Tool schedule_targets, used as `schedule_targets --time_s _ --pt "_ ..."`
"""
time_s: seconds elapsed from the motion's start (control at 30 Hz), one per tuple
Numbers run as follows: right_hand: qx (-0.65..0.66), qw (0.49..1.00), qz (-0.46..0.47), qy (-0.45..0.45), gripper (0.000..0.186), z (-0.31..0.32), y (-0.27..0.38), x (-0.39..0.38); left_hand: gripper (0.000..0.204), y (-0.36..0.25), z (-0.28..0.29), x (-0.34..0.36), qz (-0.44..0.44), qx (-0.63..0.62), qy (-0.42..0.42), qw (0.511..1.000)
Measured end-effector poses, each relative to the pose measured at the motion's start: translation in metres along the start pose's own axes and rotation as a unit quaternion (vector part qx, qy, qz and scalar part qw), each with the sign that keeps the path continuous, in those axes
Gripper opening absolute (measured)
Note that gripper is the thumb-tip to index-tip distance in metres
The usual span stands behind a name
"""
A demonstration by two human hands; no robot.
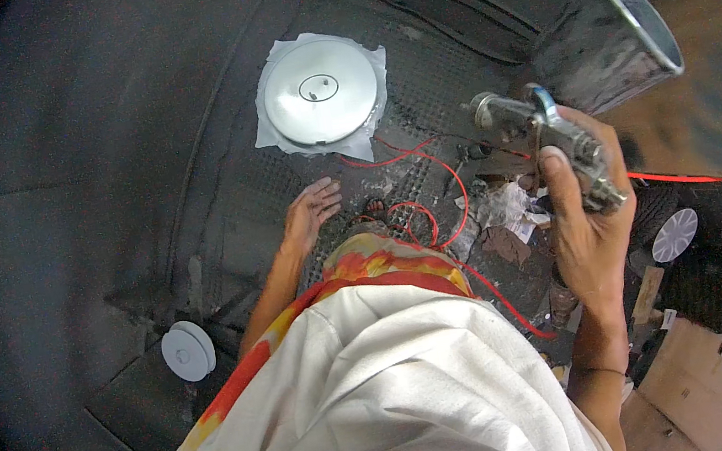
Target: Mixing paint and spray painting automotive parts in a paint booth.
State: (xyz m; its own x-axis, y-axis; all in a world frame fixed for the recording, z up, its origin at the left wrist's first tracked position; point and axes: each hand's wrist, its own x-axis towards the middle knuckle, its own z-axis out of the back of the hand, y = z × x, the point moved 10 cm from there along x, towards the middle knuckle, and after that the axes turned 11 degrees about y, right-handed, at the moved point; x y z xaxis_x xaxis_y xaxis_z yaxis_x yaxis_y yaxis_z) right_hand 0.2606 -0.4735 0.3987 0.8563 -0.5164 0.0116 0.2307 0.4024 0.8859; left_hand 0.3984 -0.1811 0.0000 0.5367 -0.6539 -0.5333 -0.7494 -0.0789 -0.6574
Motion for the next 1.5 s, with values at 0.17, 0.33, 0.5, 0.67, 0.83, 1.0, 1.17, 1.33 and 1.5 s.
schedule_targets --time_s 0.17,0.33,0.5,0.67,0.83,1.0,1.17,1.33,1.5 --pt "0.041 0.995 -0.058 0.065 0.027 -0.027 -0.006 -0.014 0.043 0.033 -0.003 -0.002 0.048 0.026 0.019 0.998" --pt "0.103 0.983 -0.051 0.142 0.032 -0.047 0.004 -0.03 0.039 0.049 -0.02 -0.005 0.072 0.044 0.04 0.996" --pt "0.037 0.991 -0.002 0.131 0.031 -0.045 0.01 -0.029 0.039 0.059 -0.029 -0.007 0.101 0.051 0.053 0.992" --pt "0.011 0.999 -0.003 0.04 0.028 -0.019 -0.007 -0.026 0.04 0.057 -0.017 -0.005 0.085 0.077 0.05 0.992" --pt "-0.019 0.999 0.0 -0.032 0.028 0.008 -0.01 -0.033 0.041 0.051 -0.002 -0.006 0.079 0.108 0.019 0.991" --pt "0.017 0.999 -0.026 0.015 0.028 -0.008 -0.012 -0.039 0.041 0.064 -0.006 -0.004 0.085 0.094 0.038 0.991" --pt "0.089 0.988 -0.06 0.107 0.03 -0.033 -0.004 -0.049 0.039 0.069 -0.025 -0.012 0.103 0.105 0.042 0.988" --pt "0.079 0.989 -0.002 0.123 0.032 -0.035 0.005 -0.047 0.038 0.067 -0.033 -0.017 0.111 0.104 0.047 0.987" --pt "0.023 0.998 -0.034 0.056 0.029 -0.017 -0.003 -0.034 0.039 0.064 -0.033 -0.018 0.109 0.106 0.062 0.986"
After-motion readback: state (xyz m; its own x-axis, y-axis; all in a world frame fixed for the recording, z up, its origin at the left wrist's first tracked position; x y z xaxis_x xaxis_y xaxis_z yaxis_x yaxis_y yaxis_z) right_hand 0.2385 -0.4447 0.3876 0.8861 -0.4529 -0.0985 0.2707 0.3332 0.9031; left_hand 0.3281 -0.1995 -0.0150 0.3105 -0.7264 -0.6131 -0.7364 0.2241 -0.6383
